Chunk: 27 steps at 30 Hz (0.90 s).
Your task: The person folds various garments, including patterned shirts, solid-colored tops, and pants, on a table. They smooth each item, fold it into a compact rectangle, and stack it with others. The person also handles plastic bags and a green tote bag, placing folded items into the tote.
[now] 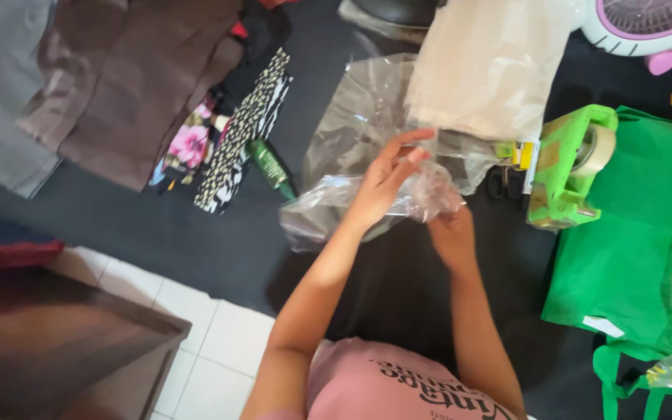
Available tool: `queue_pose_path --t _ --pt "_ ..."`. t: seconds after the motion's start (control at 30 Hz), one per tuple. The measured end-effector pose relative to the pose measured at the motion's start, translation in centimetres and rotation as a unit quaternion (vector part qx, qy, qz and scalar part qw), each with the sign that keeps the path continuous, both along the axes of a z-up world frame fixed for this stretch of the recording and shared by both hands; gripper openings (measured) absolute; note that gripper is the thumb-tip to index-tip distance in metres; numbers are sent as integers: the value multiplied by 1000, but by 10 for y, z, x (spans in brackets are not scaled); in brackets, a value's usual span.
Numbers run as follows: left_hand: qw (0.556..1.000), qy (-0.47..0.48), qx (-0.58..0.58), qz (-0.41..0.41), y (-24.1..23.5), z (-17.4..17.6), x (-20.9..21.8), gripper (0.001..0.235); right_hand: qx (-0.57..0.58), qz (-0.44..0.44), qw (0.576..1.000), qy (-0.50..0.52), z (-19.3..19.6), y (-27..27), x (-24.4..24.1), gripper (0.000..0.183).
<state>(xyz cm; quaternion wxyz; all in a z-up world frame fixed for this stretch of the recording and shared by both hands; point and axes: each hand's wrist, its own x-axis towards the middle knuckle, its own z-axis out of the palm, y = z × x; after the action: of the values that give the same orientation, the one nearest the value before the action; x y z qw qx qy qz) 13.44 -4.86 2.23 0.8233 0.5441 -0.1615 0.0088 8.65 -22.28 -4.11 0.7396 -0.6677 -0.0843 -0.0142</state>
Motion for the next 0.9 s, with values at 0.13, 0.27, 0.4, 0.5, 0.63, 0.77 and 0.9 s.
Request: queue_pose_path --t 0.13,0.27,0.4,0.5,0.63,0.77,0.9 --pt "903 -157 330 227 37 -3 -30 41 -74 -72 994 41 -8 -33 -15 39" --pt "818 -78 468 324 60 -36 -49 52 -109 -134 985 15 1 -53 -17 38" --pt "863 -37 385 325 74 -56 -72 46 -149 -48 983 -91 33 -40 2 45" --pt "846 -44 372 380 94 -47 -87 37 -398 20 881 -256 62 -5 43 74" --pt "826 -40 348 440 145 -23 -107 27 -521 52 789 -321 101 47 128 101" --pt "829 -9 305 469 215 -2 -116 19 -626 -32 741 -242 129 99 138 108" --pt "752 -51 300 585 296 -5 -115 21 -460 65 845 -265 74 191 65 68"
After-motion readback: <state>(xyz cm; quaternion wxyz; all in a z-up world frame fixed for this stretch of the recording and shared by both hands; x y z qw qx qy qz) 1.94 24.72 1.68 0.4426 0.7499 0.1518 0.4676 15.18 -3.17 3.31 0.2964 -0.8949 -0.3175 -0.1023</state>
